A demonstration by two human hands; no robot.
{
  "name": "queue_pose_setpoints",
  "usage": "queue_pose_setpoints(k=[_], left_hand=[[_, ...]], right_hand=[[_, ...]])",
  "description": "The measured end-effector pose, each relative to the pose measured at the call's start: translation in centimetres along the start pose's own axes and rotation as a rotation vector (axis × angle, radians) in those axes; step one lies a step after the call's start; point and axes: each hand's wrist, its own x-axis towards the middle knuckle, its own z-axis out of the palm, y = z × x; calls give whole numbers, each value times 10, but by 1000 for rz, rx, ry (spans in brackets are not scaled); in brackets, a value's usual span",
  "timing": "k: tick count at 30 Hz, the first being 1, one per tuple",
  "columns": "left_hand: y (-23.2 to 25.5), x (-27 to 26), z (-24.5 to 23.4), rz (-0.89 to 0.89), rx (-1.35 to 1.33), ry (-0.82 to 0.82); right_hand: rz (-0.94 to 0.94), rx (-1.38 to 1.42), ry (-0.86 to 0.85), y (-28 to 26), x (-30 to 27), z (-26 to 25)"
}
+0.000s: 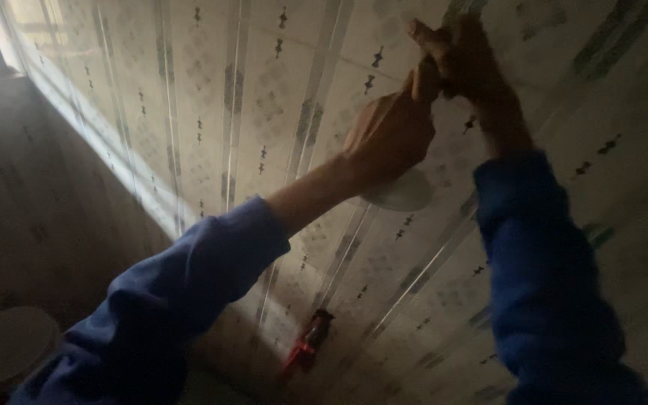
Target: The person installs a ceiling light fixture by screwing a metal pipe into a ceiling mount and attaching a glass shade. The hands tighten the connection and adjust the fixture to secure it in place.
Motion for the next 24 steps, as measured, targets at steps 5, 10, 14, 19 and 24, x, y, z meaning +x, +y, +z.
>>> queue_pose_setpoints(k=[5,10,14,19,24], left_hand=[[-12,-25,-5,-66,-279,-107],[-7,-30,-16,-202,-212,-338],[-1,-27,-24,-318,-260,-401],[-2,-25,-26,-335,-243,-445],[-4,-28,-25,-217,-195,-389]], right_hand=[[27,-136,-21,-14,7,-4],[196,64,69,-69,35,-40],[282,363,84,-83,47,-56],[-265,-127,112,-32,44,-26],[72,15,24,-4,12,-5]])
